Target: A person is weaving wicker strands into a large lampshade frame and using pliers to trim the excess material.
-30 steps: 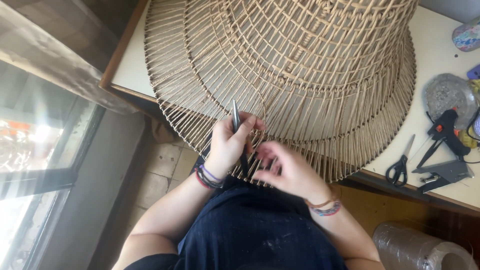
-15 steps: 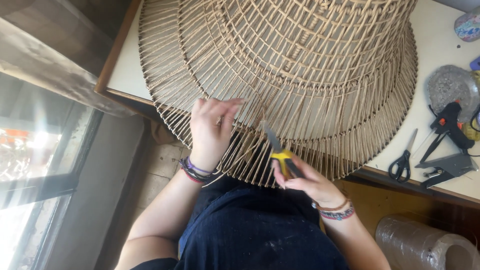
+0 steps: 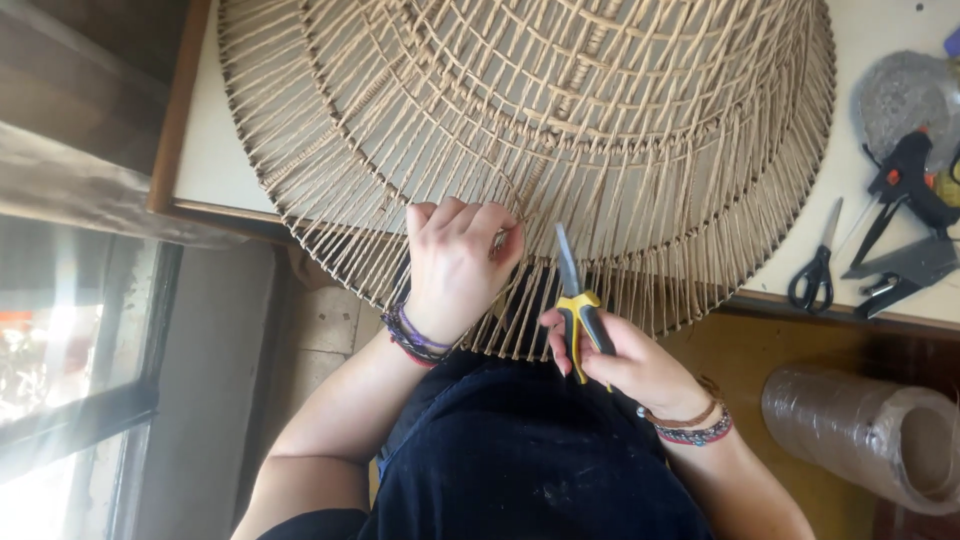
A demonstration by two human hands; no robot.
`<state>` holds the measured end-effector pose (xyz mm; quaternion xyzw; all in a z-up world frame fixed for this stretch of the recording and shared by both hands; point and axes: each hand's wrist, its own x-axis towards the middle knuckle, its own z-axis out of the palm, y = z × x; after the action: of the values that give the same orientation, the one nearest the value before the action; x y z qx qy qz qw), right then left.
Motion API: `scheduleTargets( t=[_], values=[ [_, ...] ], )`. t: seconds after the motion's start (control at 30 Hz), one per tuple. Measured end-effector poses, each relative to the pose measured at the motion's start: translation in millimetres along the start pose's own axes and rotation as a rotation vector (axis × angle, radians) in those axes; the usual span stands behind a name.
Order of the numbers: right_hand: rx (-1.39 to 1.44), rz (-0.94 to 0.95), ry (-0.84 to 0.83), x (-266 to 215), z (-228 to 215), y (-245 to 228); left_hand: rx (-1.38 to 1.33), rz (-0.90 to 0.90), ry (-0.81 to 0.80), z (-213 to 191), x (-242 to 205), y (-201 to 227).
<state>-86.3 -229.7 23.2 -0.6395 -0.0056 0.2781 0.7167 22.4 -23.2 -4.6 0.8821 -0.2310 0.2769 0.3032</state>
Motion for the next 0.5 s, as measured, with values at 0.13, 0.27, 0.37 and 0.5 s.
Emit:
scheduleTargets(
  t=[0.13, 0.27, 0.37, 0.5],
  values=[
    [0.034, 0.114, 0.129, 5, 14, 4, 0.0, 0.055, 0.004, 7, 5, 1],
    [0.076, 0.091, 0.158, 4, 22, 6, -0.136, 0.054, -0.079, 10, 7, -11],
    [0.089, 0.097, 0.192, 5, 24, 8, -0.249, 0.026, -0.137, 3, 13, -19],
    [0.078, 0.064, 0.217, 18, 22, 7, -0.315, -0.007, -0.191, -6, 18, -21]
  ],
)
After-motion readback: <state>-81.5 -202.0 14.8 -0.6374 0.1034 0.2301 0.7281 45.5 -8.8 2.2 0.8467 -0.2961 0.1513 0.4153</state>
